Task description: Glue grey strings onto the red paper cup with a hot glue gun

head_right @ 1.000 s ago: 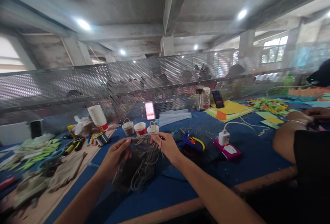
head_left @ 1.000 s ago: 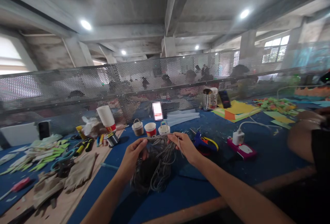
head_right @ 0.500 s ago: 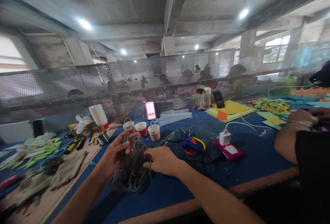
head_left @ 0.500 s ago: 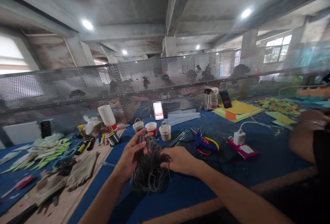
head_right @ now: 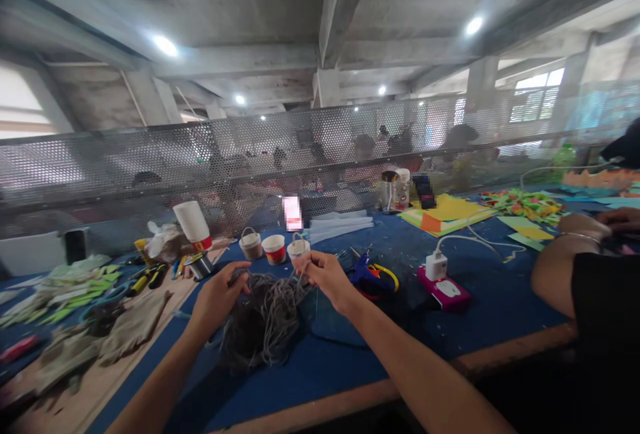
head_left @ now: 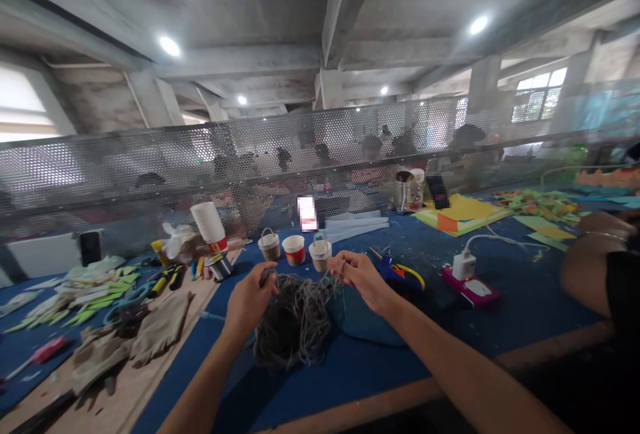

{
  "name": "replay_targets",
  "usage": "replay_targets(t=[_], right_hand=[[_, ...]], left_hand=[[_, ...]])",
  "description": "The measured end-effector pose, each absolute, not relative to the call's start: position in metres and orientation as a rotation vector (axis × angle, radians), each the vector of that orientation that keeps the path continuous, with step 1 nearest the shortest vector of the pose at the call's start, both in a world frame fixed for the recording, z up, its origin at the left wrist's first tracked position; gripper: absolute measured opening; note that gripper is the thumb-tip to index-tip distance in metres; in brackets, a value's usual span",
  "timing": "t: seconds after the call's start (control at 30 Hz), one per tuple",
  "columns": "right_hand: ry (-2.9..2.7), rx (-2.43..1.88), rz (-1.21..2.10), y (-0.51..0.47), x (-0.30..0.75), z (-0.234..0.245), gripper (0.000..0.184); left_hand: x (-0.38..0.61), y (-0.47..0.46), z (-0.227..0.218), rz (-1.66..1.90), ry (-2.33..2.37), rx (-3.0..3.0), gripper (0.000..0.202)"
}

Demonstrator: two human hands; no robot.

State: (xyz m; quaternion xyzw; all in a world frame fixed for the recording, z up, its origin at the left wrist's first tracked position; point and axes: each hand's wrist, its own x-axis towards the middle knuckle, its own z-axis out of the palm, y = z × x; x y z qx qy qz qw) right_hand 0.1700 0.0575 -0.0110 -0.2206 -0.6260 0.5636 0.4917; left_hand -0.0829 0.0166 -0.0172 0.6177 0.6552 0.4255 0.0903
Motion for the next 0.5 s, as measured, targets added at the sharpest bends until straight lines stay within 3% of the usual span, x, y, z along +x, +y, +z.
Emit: replay_targets(t=[0.23, 0.37, 0.5], right_hand=[[-1.329, -0.458, 1.565, 0.057, 0.173, -0.009, 0.037], [-1.264, -0.438, 1.612, 0.055, 0.174, -0.005, 0.037], [-1.239, -0.417, 1.625, 0.051, 0.178, 0.0, 0.037]], left_hand=[[-0.061, 0.003, -0.009, 1.342, 1.848, 2.069, 0.033], [-0.046, -0.006, -0.01, 1.056, 1.543, 2.069, 0.027], [-0.042, -0.003, -0.017, 1.034, 1.301, 1.835, 0.025]])
